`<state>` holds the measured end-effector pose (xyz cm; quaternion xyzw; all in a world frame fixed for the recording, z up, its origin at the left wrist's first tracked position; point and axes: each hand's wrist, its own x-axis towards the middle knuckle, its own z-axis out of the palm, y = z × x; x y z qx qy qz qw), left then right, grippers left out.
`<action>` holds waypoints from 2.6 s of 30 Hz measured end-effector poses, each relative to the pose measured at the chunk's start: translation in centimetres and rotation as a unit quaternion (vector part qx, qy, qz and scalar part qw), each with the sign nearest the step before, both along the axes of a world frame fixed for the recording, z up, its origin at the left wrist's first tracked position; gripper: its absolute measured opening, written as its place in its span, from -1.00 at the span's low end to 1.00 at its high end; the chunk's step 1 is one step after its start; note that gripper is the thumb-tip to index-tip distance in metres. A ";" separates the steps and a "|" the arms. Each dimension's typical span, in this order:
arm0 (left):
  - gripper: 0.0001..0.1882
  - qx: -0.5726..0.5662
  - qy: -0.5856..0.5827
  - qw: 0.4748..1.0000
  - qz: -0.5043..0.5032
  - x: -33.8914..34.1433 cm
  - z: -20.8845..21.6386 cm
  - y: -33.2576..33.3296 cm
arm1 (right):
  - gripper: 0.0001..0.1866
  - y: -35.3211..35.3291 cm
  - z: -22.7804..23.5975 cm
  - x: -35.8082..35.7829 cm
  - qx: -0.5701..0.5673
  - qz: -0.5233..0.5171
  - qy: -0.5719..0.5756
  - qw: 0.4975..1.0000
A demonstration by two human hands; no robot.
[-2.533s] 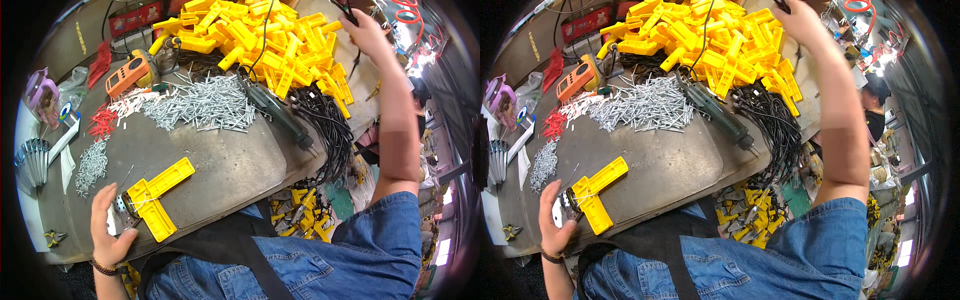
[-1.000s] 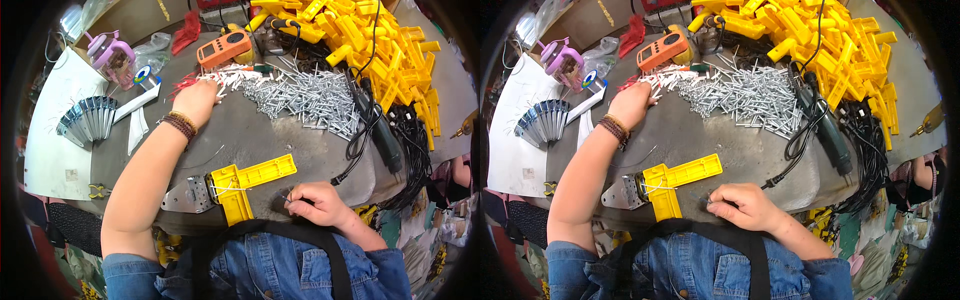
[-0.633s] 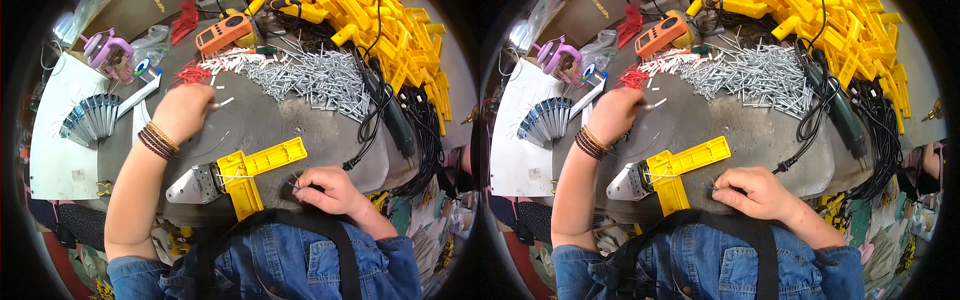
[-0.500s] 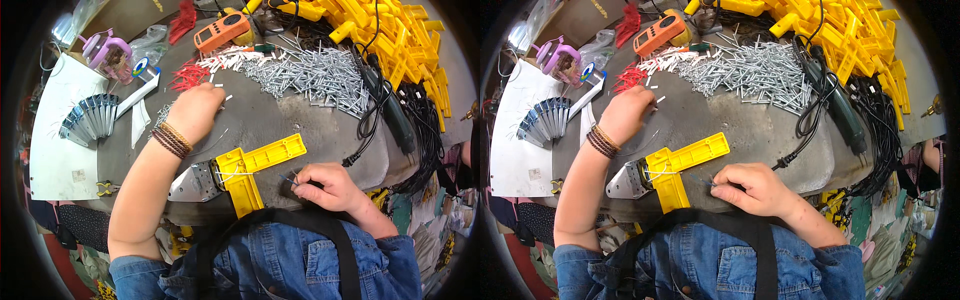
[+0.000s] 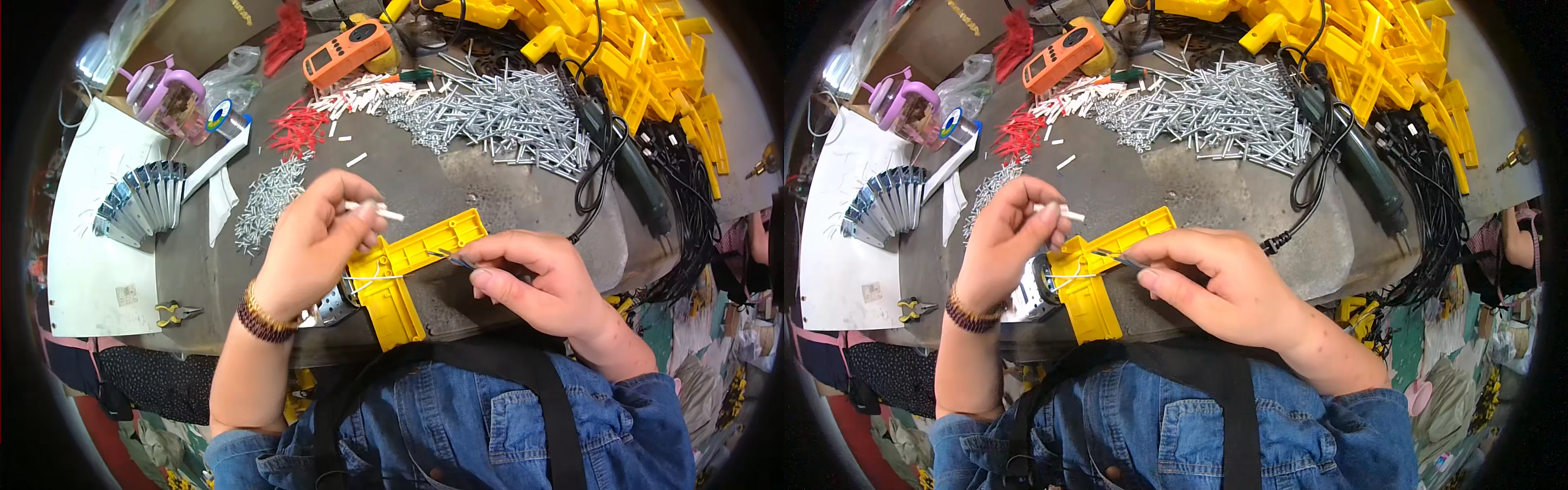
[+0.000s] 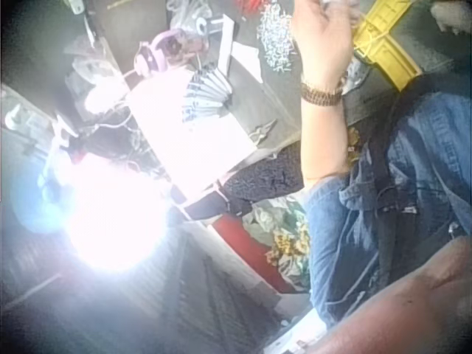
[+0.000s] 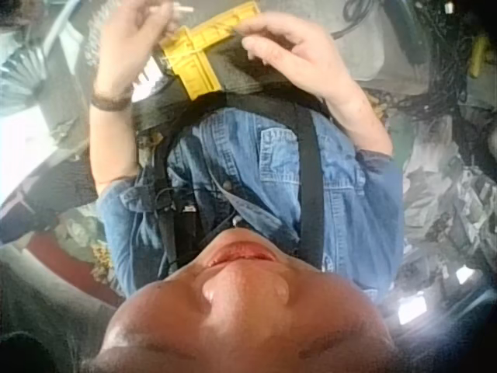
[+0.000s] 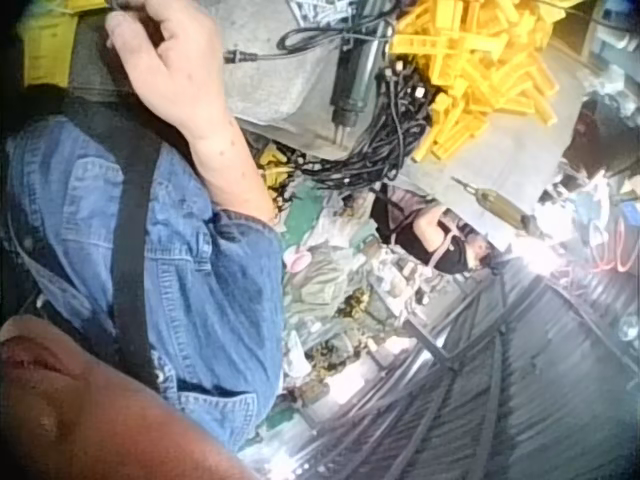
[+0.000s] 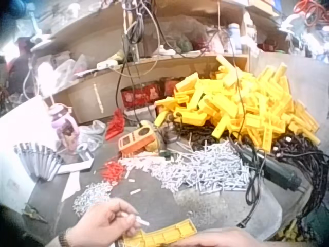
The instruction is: Assembling a yellow plastic electronic housing by soldering internal wires and securing the casing with an electric screwdriver.
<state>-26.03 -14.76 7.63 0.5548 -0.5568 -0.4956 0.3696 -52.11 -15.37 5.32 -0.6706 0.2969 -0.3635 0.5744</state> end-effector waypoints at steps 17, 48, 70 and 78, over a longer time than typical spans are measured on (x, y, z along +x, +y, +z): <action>-0.80 0.068 0.300 0.951 0.033 -4.1 0.7 4.8 | -0.87 0.6 1.9 0.2 -0.148 -0.052 0.031 0.987; -0.80 0.063 0.263 0.963 0.009 -4.3 0.0 6.1 | -0.91 0.9 2.9 1.3 -0.281 -0.037 0.137 0.949; -0.84 0.070 0.096 0.990 -0.076 -3.2 1.0 5.4 | -0.52 0.1 3.6 0.1 -0.040 0.124 0.077 0.988; -0.87 0.031 0.112 0.989 -0.086 -3.4 0.3 5.8 | -0.48 0.2 3.9 0.7 -0.110 0.184 0.100 0.972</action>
